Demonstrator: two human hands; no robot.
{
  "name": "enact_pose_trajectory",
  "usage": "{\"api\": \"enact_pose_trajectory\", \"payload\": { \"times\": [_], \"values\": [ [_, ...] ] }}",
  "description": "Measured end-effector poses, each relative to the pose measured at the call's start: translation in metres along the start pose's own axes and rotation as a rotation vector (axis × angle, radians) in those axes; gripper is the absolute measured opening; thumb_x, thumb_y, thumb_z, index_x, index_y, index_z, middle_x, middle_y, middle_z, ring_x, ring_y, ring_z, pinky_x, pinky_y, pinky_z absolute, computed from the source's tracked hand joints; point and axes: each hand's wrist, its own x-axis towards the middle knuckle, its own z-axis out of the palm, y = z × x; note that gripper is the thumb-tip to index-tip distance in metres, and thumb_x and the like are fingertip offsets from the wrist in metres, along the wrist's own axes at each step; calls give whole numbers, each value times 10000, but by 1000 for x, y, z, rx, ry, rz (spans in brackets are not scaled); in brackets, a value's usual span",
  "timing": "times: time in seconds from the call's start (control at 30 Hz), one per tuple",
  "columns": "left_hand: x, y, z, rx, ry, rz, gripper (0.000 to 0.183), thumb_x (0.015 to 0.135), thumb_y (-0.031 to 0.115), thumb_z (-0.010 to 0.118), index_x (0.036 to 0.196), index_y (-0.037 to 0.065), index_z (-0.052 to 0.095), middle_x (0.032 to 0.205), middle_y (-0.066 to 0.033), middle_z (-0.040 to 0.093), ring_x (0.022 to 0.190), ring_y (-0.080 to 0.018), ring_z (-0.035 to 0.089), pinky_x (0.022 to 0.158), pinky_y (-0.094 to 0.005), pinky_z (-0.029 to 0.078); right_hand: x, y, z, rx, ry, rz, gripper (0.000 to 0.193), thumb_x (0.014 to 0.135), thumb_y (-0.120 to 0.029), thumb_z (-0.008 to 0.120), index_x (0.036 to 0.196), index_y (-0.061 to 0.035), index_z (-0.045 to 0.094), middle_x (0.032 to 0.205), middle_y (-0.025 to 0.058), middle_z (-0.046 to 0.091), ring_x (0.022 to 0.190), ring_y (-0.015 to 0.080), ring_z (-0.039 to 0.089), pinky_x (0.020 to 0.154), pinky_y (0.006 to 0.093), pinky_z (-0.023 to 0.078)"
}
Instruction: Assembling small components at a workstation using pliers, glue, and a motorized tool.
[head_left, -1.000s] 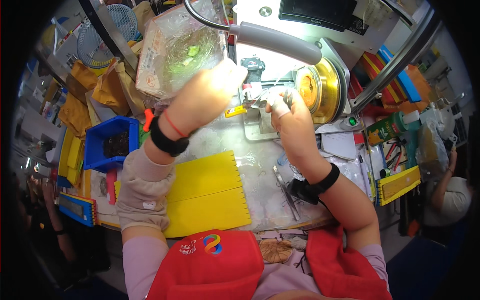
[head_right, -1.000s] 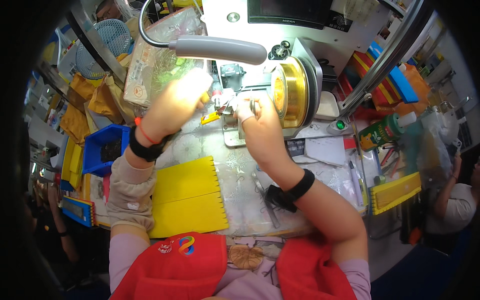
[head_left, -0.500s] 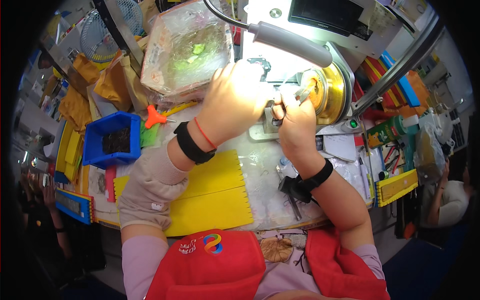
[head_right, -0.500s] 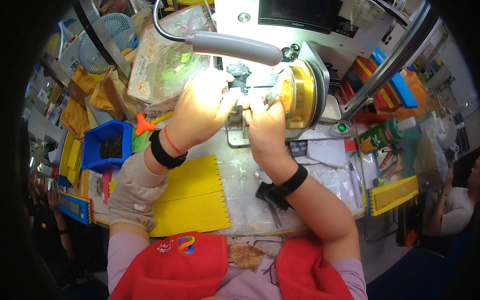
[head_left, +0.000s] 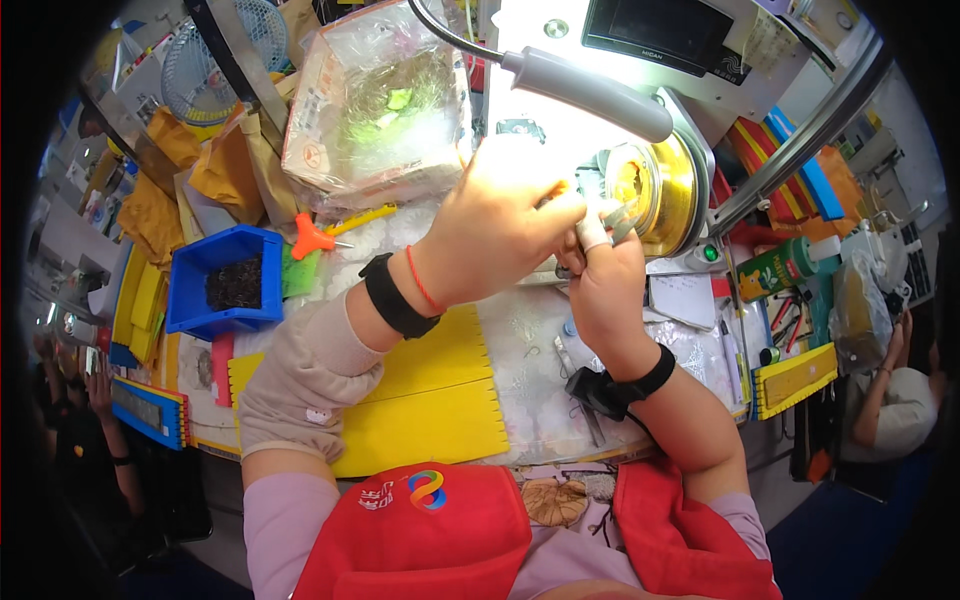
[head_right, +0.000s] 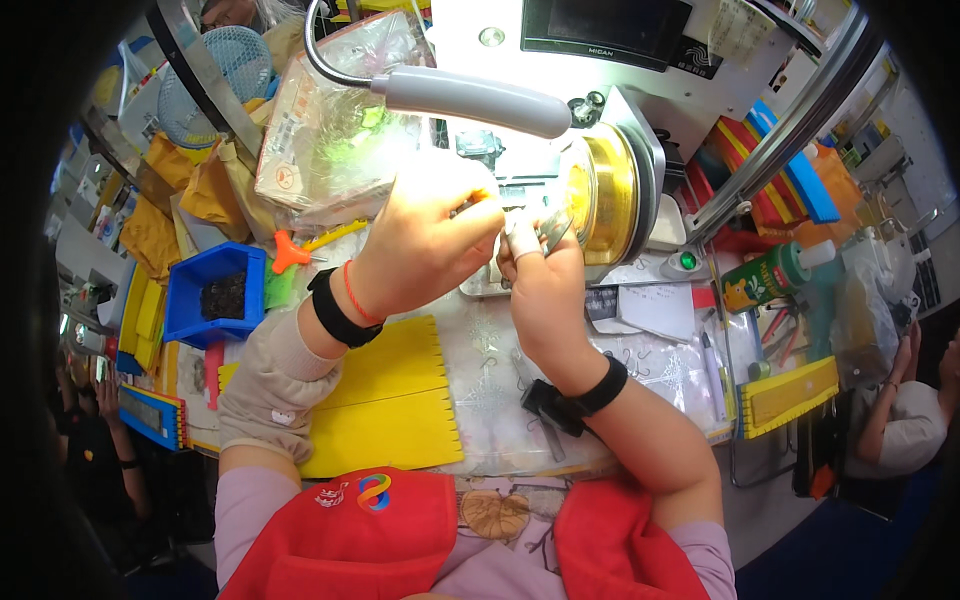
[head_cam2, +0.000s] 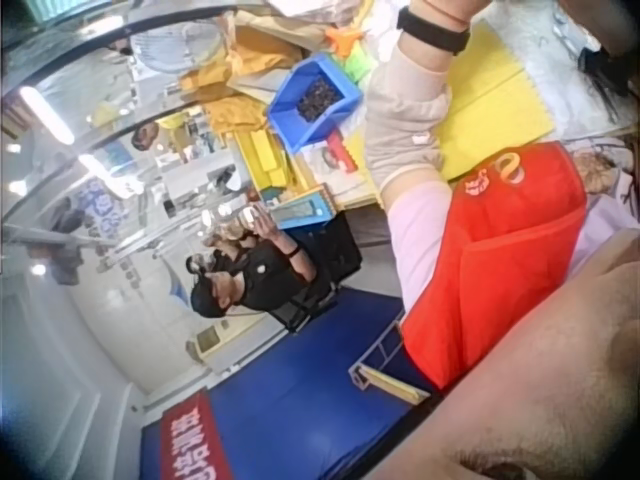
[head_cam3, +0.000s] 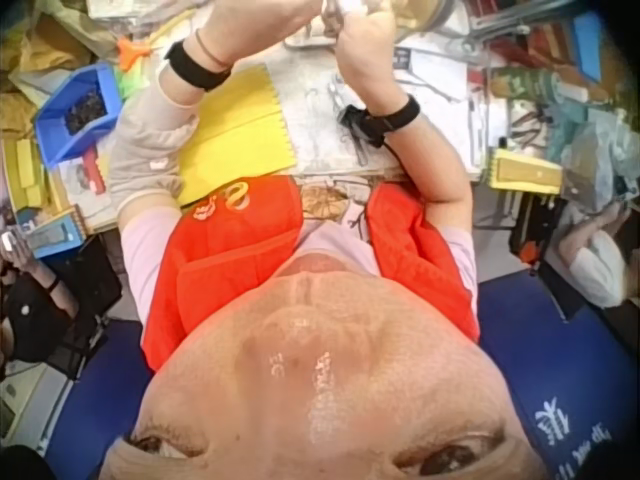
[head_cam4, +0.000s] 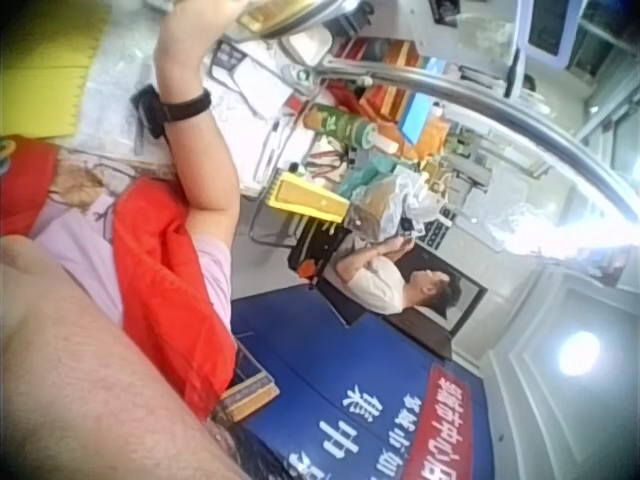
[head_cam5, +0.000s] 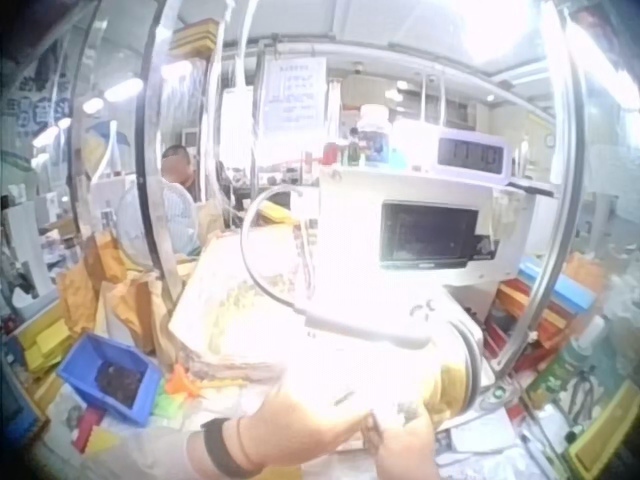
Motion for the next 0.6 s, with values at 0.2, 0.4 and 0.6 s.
{"api": "enact_pose_trajectory", "payload": {
  "times": [0.2,0.4,0.6],
  "values": [
    [-4,0,5,22,22,35,158,655,42,692,735,89,564,770,-38,556,746,-254,537,703,-374,401,-6,-2,-11,-142,-27,-62,105,1011,-87,437,1035,-37,526,795,-14,509,629,48,366,594,203,340],
    [-5,-5,9,-33,119,2,136,670,63,688,767,102,602,776,-26,564,744,-244,545,706,-372,396,1,-11,-18,-623,-215,-122,140,978,-62,433,969,-11,564,871,69,583,733,139,540,651,296,444],
    [-7,-6,17,-36,173,7,141,681,79,676,800,102,604,804,-29,576,748,-245,541,727,-382,400,2,-13,-12,-806,-212,-156,145,967,-60,442,981,1,573,871,89,602,705,192,570,655,343,460]
  ]
}}
